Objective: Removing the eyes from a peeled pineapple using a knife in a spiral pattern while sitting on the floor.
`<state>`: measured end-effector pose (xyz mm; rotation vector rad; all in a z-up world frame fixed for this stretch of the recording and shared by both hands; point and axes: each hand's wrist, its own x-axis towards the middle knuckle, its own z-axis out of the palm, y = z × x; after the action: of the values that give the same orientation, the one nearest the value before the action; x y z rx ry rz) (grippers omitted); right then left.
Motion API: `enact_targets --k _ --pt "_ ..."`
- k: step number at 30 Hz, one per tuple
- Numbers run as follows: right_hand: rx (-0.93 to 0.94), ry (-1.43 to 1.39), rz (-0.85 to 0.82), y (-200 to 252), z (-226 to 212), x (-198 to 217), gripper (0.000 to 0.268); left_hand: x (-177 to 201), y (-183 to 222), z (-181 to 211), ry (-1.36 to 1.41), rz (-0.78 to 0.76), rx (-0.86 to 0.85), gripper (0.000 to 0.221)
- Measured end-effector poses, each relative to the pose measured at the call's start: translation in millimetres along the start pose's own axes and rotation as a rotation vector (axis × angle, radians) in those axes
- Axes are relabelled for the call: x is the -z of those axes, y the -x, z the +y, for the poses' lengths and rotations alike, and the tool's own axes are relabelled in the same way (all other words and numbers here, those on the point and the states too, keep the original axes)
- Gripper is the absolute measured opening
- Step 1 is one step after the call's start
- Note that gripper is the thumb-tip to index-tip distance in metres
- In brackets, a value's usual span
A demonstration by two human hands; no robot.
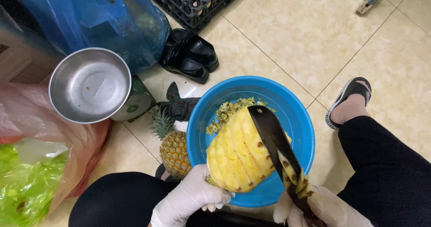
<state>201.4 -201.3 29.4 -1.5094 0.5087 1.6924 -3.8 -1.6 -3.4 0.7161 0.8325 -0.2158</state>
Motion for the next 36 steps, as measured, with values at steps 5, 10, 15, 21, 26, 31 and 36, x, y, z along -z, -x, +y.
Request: enact_targets --k 5,10,15,21,26,31,36 --pt "0.034 -0.511 0.274 3 10 4 0.028 -2 -4 0 -0.108 0.083 0.011 0.021" --pt "0.214 -0.185 0.169 30 -9 -20 0.054 -3 -7 1 -0.107 0.105 0.029 0.018" --pt "0.241 0.099 -0.080 23 -21 -19 0.076 -3 -8 -2 -0.132 0.095 0.009 0.016" --pt "0.407 0.103 -0.262 18 -13 -1 0.071 -5 -25 -20 -0.055 0.101 -0.026 0.019" --pt "0.330 0.013 0.219 -20 6 58 0.057 6 -23 -21 0.102 0.069 -0.090 0.014" --pt "0.364 0.413 0.134 -20 18 34 0.027 5 -14 -16 0.151 0.097 -0.110 0.021" --pt "0.315 0.745 0.167 -20 14 31 0.011 -2 -5 -5 0.131 0.103 -0.106 0.028"
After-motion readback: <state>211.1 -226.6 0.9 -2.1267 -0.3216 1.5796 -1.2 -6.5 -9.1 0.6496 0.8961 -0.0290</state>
